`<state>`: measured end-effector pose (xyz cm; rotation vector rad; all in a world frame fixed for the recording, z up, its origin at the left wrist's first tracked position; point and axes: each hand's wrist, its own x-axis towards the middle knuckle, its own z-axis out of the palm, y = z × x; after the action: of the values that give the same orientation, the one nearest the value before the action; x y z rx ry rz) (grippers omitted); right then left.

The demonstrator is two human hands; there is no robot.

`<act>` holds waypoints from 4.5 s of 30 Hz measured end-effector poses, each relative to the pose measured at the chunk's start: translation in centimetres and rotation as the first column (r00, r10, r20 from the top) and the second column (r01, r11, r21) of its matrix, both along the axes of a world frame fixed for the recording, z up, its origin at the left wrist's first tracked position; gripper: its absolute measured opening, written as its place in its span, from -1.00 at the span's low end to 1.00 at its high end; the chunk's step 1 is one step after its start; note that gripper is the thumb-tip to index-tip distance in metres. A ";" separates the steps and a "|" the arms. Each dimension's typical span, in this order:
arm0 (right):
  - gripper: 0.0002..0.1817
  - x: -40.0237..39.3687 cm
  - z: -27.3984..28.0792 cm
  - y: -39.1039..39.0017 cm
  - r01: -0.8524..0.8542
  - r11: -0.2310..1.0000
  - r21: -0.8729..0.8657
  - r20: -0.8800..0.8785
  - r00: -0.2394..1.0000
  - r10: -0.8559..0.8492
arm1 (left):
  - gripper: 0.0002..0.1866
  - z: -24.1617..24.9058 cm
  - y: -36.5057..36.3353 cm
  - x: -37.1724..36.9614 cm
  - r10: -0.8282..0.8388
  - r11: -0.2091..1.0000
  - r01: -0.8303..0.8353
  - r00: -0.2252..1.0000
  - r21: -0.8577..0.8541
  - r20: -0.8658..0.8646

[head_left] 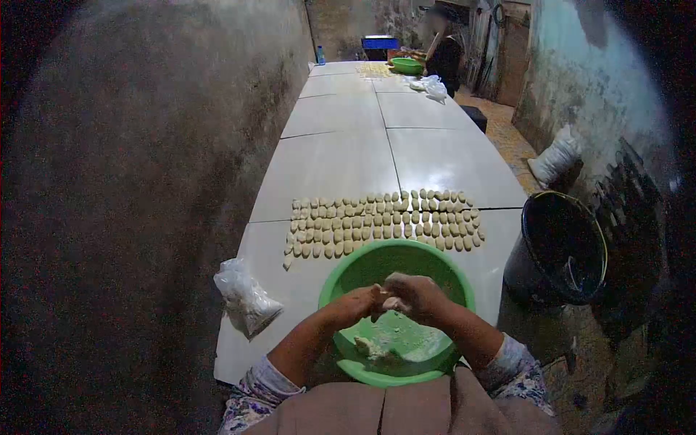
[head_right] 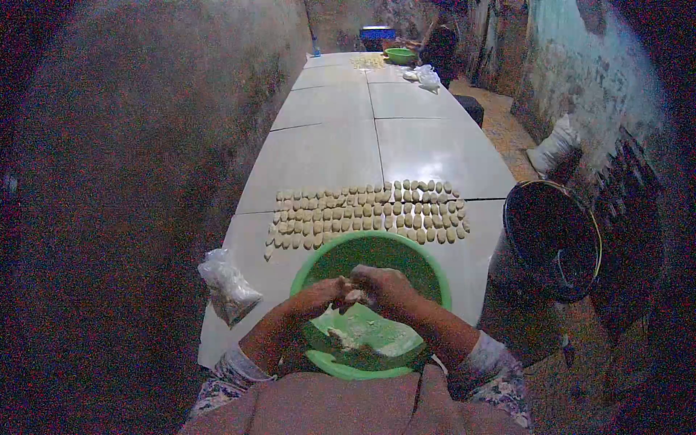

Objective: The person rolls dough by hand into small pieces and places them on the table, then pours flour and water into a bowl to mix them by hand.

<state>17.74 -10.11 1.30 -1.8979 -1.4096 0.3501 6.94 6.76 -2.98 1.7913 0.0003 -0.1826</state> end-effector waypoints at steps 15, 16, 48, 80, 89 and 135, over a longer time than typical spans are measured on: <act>-0.82 -0.3 -1.0 0.6 0.092 0.996 0.002 -0.339 0.937 -0.086 | -0.47 -0.4 0.3 0.2 -0.031 0.980 0.037 0.999 -0.195 0.035; -0.78 -0.5 -1.0 0.6 0.090 0.985 0.149 -0.478 0.878 -0.008 | -0.38 -0.3 0.5 0.2 -0.081 0.983 0.081 0.997 -0.167 0.010; -0.64 0.5 -1.0 0.2 -0.019 1.000 0.006 -0.241 0.970 0.020 | -0.34 -0.6 -0.5 0.1 -0.088 0.943 0.150 0.973 -0.297 0.212; -0.72 1.3 -2.8 0.7 0.119 0.992 0.050 -0.640 0.766 -0.060 | -0.63 0.8 -0.8 -0.1 -0.023 0.983 0.034 0.997 -0.179 0.068; -0.54 1.4 -3.1 0.2 0.001 0.998 -0.060 -0.662 0.749 -0.041 | -0.56 -0.2 -0.7 0.1 -0.018 0.982 0.037 0.994 -0.185 0.104; -0.70 0.8 -3.8 0.7 -0.095 0.991 0.090 -0.429 0.895 0.124 | -0.54 0.0 -0.8 0.0 -0.060 0.982 0.082 0.989 -0.168 0.132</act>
<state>18.52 -9.44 -2.48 -1.5633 -1.2073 0.7246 6.93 5.93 -2.97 1.6275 -0.1663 -0.1163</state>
